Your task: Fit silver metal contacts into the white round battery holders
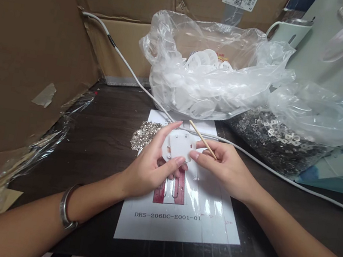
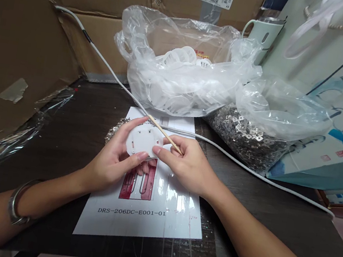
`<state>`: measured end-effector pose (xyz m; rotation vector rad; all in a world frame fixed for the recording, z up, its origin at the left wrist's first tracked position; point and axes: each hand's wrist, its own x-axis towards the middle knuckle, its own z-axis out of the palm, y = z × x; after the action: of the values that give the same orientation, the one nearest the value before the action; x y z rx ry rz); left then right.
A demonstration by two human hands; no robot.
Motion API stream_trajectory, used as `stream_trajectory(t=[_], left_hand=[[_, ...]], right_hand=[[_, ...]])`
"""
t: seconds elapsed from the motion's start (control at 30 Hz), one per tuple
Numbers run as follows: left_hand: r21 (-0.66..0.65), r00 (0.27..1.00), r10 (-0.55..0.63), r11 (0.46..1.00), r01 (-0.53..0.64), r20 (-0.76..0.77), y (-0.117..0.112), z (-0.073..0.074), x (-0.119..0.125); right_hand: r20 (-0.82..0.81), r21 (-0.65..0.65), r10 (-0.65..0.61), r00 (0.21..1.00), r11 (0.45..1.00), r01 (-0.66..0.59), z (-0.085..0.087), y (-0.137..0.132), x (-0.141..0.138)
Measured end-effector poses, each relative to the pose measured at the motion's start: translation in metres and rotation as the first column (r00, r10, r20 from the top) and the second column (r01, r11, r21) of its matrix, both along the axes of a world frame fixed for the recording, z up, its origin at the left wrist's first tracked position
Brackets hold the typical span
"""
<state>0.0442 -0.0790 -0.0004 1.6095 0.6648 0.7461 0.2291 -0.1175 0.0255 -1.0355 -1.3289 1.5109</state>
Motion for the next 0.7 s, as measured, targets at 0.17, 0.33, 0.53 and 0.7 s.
stream_trajectory(t=[0.17,0.33,0.53,0.7], left_hand=[[0.347,0.99,0.088,0.937,-0.045,-0.111,0.004,-0.004,-0.003],[0.86,0.933,0.316,0.51,-0.015,-0.172,0.016,-0.004,-0.009],[0.984,0.919,0.355,0.113,0.14,-0.171,0.022,0.004,-0.014],[0.99,0.926,0.354,0.092,0.105,-0.131,0.02,0.005,-0.014]], right_hand=[[-0.059,-0.047,-0.059,0.997,0.997,0.056,-0.006,0.001,0.002],[-0.238,-0.267,-0.126,0.963,0.962,0.06,-0.007,0.0,0.001],[-0.23,-0.357,-0.114,0.967,0.934,0.025,-0.005,0.0,-0.001],[-0.225,-0.248,-0.05,0.973,0.969,-0.007,-0.008,0.001,0.0]])
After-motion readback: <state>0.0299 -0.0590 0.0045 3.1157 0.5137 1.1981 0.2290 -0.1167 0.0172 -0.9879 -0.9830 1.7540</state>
